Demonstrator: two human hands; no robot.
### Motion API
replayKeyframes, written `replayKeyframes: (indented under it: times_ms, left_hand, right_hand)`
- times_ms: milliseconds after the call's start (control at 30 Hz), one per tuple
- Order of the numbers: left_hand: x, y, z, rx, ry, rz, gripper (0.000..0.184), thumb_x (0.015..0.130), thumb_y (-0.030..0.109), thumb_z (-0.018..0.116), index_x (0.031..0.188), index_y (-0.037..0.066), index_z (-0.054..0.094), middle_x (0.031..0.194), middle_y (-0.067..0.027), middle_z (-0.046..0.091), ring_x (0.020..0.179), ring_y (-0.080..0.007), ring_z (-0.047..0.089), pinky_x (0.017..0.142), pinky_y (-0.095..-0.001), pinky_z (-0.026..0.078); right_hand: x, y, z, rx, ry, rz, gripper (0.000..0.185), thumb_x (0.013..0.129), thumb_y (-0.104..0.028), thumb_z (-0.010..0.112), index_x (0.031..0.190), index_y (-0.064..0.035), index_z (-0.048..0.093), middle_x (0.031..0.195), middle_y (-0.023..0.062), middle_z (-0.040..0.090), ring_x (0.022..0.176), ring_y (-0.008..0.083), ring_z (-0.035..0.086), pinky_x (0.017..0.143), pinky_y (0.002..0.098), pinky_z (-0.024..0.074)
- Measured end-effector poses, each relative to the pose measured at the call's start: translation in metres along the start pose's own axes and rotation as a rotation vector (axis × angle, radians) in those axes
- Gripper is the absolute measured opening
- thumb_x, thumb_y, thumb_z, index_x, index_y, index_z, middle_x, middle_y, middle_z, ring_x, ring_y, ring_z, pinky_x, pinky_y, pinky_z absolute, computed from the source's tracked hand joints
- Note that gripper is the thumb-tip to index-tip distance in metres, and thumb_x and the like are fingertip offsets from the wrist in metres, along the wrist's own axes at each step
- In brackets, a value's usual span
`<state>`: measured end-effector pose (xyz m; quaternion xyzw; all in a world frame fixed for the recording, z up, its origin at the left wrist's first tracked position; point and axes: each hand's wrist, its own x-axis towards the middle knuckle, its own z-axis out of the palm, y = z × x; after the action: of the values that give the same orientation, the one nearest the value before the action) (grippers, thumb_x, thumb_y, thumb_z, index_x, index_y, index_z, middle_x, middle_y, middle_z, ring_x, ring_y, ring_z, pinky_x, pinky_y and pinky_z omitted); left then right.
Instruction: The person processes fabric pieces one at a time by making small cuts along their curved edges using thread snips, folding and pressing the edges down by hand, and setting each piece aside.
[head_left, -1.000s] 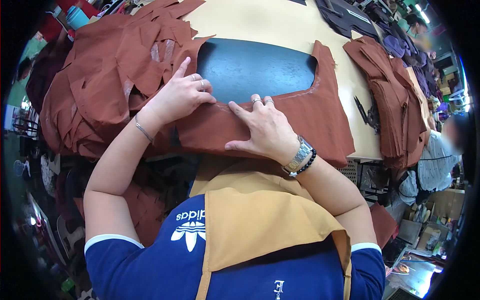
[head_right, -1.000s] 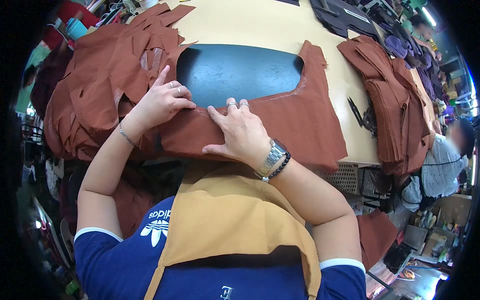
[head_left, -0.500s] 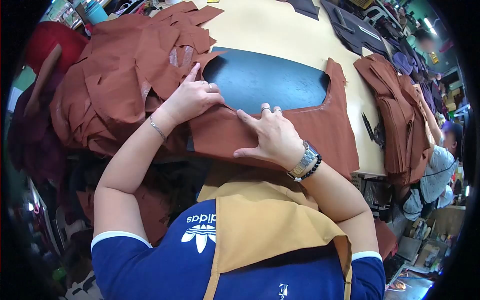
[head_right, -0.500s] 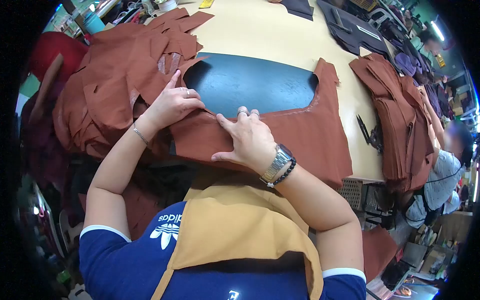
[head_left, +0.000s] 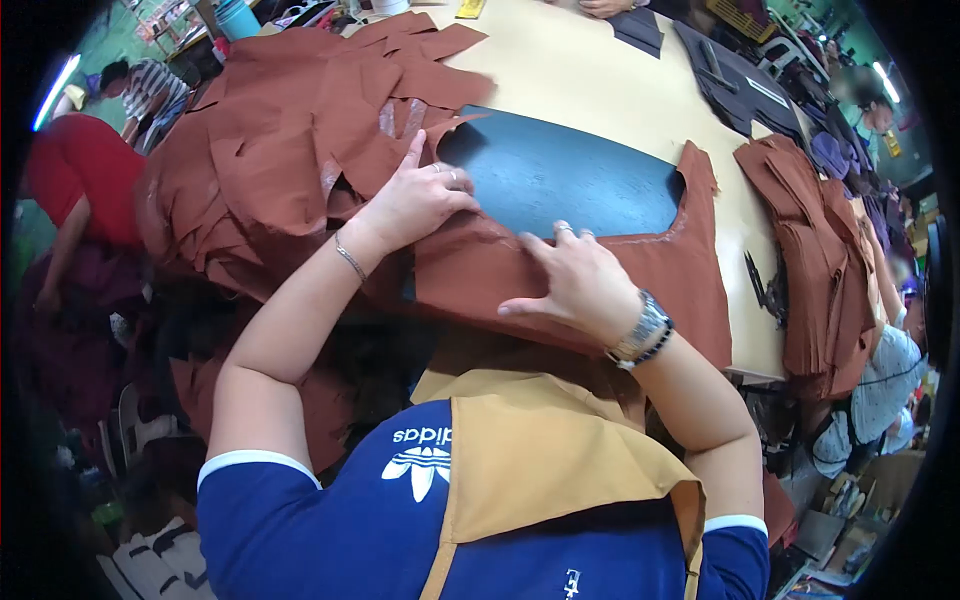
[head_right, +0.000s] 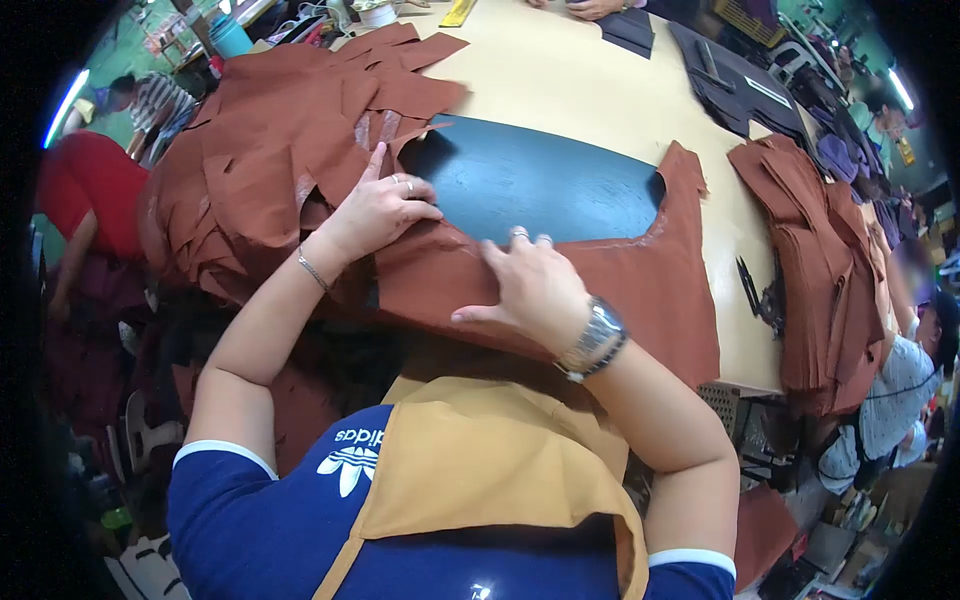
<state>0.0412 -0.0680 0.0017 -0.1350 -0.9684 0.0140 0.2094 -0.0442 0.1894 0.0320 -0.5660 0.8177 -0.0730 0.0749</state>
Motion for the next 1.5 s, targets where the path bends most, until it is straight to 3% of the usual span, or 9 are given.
replayKeyframes:
  times_ms: [333, 667, 800, 900, 1033, 1167, 1267, 1367, 1500]
  left_hand:
    - [-0.079, 0.099, -0.019, 0.107, -0.061, -0.711, 0.071, 0.078, 0.065, 0.066, 0.115, 0.005, 0.062, 0.113, -0.0147, 0.057, 0.111, -0.0306, 0.054, 0.102, -0.0500, 0.033]
    - [-0.074, 0.062, -0.028, -0.450, 0.103, -1.029, 0.027, 0.096, 0.029, 0.060, 0.101, 0.003, 0.063, 0.096, -0.0105, 0.063, 0.091, -0.0299, 0.062, 0.092, -0.0451, 0.041]
    - [-0.106, 0.029, -0.075, -1.454, 0.970, -1.262, 0.040, 0.100, 0.026, 0.052, 0.128, -0.001, 0.058, 0.126, -0.0114, 0.063, 0.114, -0.0218, 0.060, 0.105, -0.0358, 0.043]
    - [-0.216, -0.035, -0.146, -1.299, 1.162, -1.279, 0.027, 0.093, 0.029, 0.058, 0.104, 0.006, 0.069, 0.105, -0.0076, 0.071, 0.098, -0.0195, 0.067, 0.093, -0.0357, 0.050]
    - [-0.332, -0.053, -0.272, -0.599, 1.756, -1.528, 0.039, 0.095, 0.018, 0.044, 0.123, -0.004, 0.059, 0.129, -0.0219, 0.060, 0.120, -0.0345, 0.058, 0.106, -0.0492, 0.045]
    - [-0.471, -0.038, -0.392, -0.170, 2.109, -1.264, 0.043, 0.098, 0.024, 0.033, 0.127, -0.001, 0.053, 0.134, -0.0229, 0.054, 0.124, -0.0380, 0.053, 0.105, -0.0556, 0.044]
    - [-0.367, -0.001, -0.394, 0.603, 2.003, -1.223, 0.044, 0.101, 0.030, 0.033, 0.123, -0.004, 0.051, 0.124, -0.0281, 0.059, 0.114, -0.0427, 0.058, 0.096, -0.0537, 0.048]
    - [-0.399, -0.016, -0.378, 1.035, 1.063, -1.455, 0.043, 0.104, 0.032, 0.033, 0.114, -0.006, 0.050, 0.117, -0.0353, 0.057, 0.112, -0.0486, 0.056, 0.084, -0.0576, 0.050]
    - [-0.386, -0.038, -0.233, 0.794, 0.503, -1.517, 0.039, 0.105, 0.035, 0.038, 0.103, -0.002, 0.048, 0.101, -0.0317, 0.061, 0.094, -0.0510, 0.058, 0.077, -0.0566, 0.044]
  right_hand:
    - [-0.048, 0.033, 0.042, 0.091, 0.381, 0.074, 0.061, 0.083, -0.043, 0.072, 0.128, -0.0063, 0.057, 0.132, 0.0172, 0.055, 0.122, 0.0348, 0.052, 0.106, 0.0517, 0.0377]
    - [-0.035, 0.010, 0.017, 0.422, 0.331, -0.066, 0.053, 0.082, -0.021, 0.076, 0.128, -0.0029, 0.057, 0.128, 0.0197, 0.058, 0.118, 0.0366, 0.055, 0.100, 0.0437, 0.0444]
    - [-0.029, 0.046, 0.010, 0.561, 0.432, 0.127, 0.044, 0.087, -0.012, 0.070, 0.127, -0.0007, 0.057, 0.124, 0.0166, 0.061, 0.115, 0.0311, 0.058, 0.098, 0.0390, 0.0447]
    - [-0.029, 0.081, 0.013, 0.401, 0.466, 0.153, 0.037, 0.093, -0.015, 0.065, 0.127, -0.0011, 0.057, 0.126, 0.0157, 0.060, 0.118, 0.0307, 0.056, 0.101, 0.0385, 0.0426]
    - [-0.043, 0.122, 0.043, 0.273, 0.436, 0.187, 0.035, 0.094, -0.019, 0.064, 0.124, -0.0011, 0.060, 0.129, 0.0151, 0.059, 0.120, 0.0325, 0.054, 0.104, 0.0396, 0.0413]
    - [-0.045, 0.116, 0.040, 0.237, 0.402, 0.185, 0.034, 0.094, -0.017, 0.063, 0.124, -0.0010, 0.060, 0.133, 0.0163, 0.056, 0.124, 0.0306, 0.053, 0.107, 0.0386, 0.0393]
    - [-0.045, 0.116, 0.040, 0.242, 0.405, 0.175, 0.033, 0.094, -0.017, 0.064, 0.123, -0.0009, 0.060, 0.133, 0.0163, 0.056, 0.123, 0.0307, 0.053, 0.106, 0.0388, 0.0396]
    - [-0.042, 0.099, 0.034, 0.446, 0.452, 0.146, 0.033, 0.093, -0.013, 0.065, 0.124, -0.0003, 0.060, 0.127, 0.0129, 0.060, 0.119, 0.0253, 0.055, 0.103, 0.0347, 0.0409]
    - [-0.043, 0.008, -0.011, 1.181, 0.185, 0.062, 0.029, 0.091, -0.008, 0.065, 0.119, -0.0012, 0.064, 0.116, 0.0086, 0.067, 0.110, 0.0180, 0.061, 0.097, 0.0317, 0.0461]
